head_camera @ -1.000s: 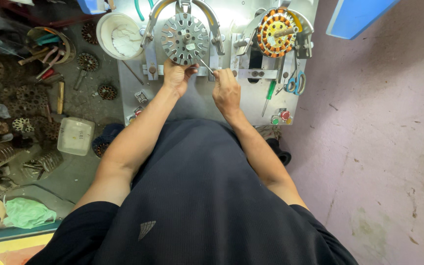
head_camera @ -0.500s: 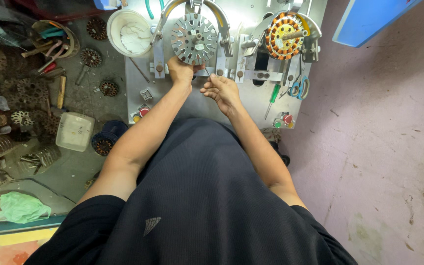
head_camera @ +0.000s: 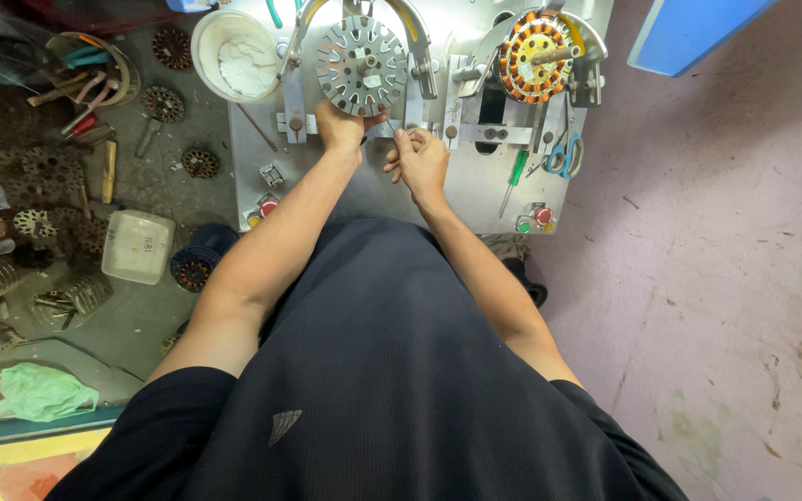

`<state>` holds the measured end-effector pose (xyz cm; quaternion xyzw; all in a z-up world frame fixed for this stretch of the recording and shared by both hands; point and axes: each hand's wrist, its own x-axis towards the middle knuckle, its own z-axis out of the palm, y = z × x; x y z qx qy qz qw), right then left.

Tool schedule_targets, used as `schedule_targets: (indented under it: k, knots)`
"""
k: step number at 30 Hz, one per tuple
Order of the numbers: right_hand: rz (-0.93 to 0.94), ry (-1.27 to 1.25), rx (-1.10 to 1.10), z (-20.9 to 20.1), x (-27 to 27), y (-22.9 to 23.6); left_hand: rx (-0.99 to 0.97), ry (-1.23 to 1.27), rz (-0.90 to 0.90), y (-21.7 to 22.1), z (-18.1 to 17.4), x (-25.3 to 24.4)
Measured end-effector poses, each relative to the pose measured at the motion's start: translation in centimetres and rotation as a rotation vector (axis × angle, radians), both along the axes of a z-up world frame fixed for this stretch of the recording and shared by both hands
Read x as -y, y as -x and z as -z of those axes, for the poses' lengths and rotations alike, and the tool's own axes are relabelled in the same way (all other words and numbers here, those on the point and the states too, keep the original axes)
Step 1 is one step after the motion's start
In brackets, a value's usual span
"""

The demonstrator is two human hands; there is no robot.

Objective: The person assembles an electric motor stator by hand, inserting copper wire into slots and using shears to trim excess wire. They then place the stator into a winding machine, secure it with a metal plate and Allen key, and operate the machine to wind the coils.

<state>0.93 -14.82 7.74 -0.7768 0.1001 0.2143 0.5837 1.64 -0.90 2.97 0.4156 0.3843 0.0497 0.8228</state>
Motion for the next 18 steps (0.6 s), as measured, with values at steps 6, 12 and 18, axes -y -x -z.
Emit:
schedule_targets:
  k: [6,12,18]
  knots:
    - [-0.075,0.115,0.068,-1.1,0.1,-0.3,-0.040,0.040,-0.085,-0.3,-1.3,0.9]
    - [0.028,-0.221,-0.262,-0.2,0.4,-1.4,-0.165,-0.065,-0.090,-0.8,-1.0,1.2]
    - [0.010,-0.126,-0.201,0.1,-0.1,-1.9,-0.226,-0.072,-0.104,-1.3,-0.5,1.2]
